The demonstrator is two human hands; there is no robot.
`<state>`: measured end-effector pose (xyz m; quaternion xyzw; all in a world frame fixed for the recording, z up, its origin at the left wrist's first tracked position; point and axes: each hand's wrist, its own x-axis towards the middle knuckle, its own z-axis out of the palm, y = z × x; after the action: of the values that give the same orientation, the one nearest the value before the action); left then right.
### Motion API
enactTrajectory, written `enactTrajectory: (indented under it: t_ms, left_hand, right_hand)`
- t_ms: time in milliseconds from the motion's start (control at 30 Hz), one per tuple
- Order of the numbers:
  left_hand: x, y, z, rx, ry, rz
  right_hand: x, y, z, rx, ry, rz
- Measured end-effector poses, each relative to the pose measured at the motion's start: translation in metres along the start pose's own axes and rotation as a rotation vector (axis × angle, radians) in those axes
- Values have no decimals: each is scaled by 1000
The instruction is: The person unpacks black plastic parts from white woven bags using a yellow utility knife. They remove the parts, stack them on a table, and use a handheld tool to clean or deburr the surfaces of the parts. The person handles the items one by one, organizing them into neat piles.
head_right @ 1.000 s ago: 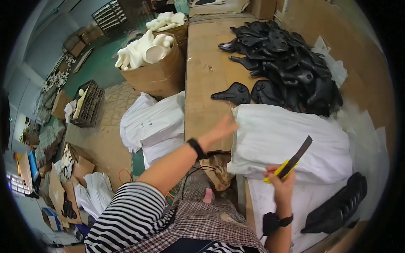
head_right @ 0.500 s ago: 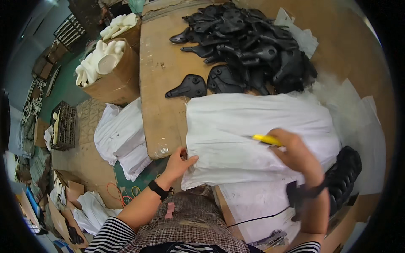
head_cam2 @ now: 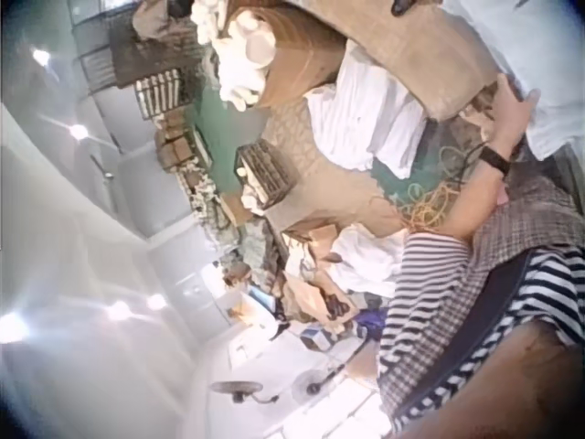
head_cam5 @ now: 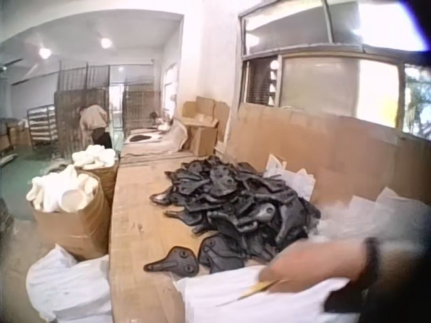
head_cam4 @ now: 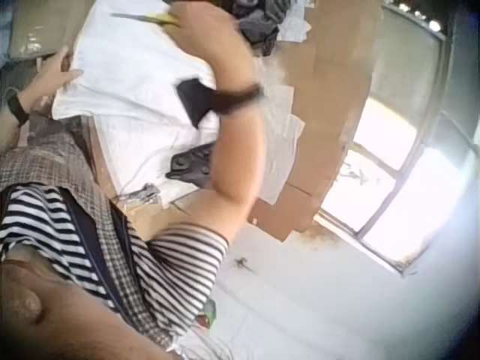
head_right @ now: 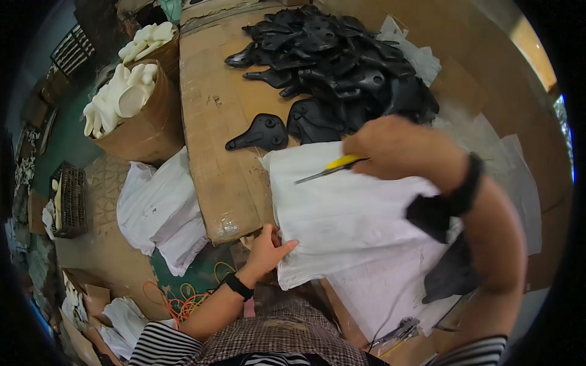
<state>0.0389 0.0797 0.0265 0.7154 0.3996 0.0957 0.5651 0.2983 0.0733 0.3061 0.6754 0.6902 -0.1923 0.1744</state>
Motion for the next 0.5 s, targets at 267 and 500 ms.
enactTrajectory:
  t_ms: [267, 500]
  left_hand:
    - [-1, 5, -2, 49, -44, -26]
    - [-2, 4, 1, 9, -26, -99]
  right_hand:
    - [115, -8, 94, -35, -177, -132]
    - [37, 110, 111, 96, -190, 89]
